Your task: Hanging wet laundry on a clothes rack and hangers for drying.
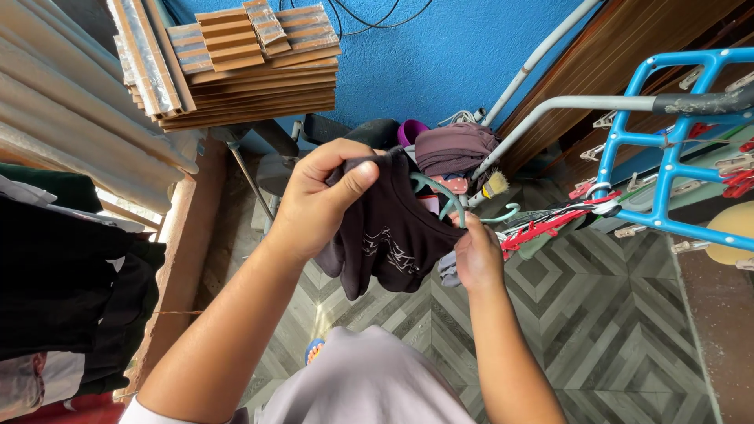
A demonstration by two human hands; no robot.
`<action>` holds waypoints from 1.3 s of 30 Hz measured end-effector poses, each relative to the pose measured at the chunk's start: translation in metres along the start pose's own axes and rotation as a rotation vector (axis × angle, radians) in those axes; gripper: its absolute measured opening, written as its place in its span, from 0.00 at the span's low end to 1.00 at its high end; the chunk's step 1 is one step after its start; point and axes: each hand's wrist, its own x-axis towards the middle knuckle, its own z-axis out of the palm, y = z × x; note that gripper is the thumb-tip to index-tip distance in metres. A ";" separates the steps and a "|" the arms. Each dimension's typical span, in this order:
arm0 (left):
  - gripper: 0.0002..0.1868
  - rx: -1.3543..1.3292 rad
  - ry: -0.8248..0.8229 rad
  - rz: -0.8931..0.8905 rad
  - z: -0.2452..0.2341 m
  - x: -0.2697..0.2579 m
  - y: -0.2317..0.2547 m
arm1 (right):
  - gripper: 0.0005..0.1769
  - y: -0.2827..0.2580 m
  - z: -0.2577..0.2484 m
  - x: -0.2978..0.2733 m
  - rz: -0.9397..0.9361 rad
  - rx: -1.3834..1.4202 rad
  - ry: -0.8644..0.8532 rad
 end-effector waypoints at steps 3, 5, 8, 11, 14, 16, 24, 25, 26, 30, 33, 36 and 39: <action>0.09 0.182 -0.172 0.051 -0.005 0.004 0.010 | 0.08 -0.013 0.009 -0.007 -0.001 -0.094 -0.011; 0.09 0.338 -0.246 0.078 -0.004 0.004 0.024 | 0.08 -0.025 0.009 -0.010 -0.131 -0.244 -0.141; 0.09 0.673 -0.326 0.141 -0.008 0.003 0.033 | 0.10 -0.064 0.031 -0.028 -0.373 -0.598 -0.297; 0.11 0.919 -0.330 0.163 -0.017 -0.004 0.031 | 0.09 -0.104 0.058 -0.051 -0.519 -0.910 -0.336; 0.12 1.002 -0.320 0.122 -0.025 -0.011 0.025 | 0.09 -0.128 0.086 -0.062 -0.602 -1.054 -0.417; 0.13 1.013 -0.312 0.092 -0.031 -0.017 0.017 | 0.08 -0.133 0.100 -0.064 -0.645 -1.093 -0.485; 0.19 1.055 -0.186 0.217 -0.048 -0.046 0.009 | 0.07 -0.125 0.118 -0.046 -0.664 -0.998 -0.637; 0.19 1.056 -0.173 0.217 -0.043 -0.045 0.016 | 0.07 -0.124 0.120 -0.044 -0.665 -1.000 -0.649; 0.23 1.173 -0.164 0.294 -0.038 -0.044 0.023 | 0.07 -0.123 0.123 -0.043 -0.616 -1.041 -0.672; 0.27 1.374 -0.168 0.483 -0.004 -0.046 0.029 | 0.05 -0.111 0.153 -0.057 -0.453 -1.091 -0.801; 0.23 1.313 -0.215 0.384 0.003 -0.047 0.009 | 0.16 -0.106 0.174 -0.069 -0.586 -1.094 -0.882; 0.20 1.173 -0.236 0.222 -0.011 -0.055 -0.002 | 0.17 -0.099 0.168 -0.063 -0.491 -0.933 -0.931; 0.17 1.165 -0.243 0.125 -0.020 -0.065 -0.002 | 0.20 -0.087 0.162 -0.063 -0.068 -0.721 -0.953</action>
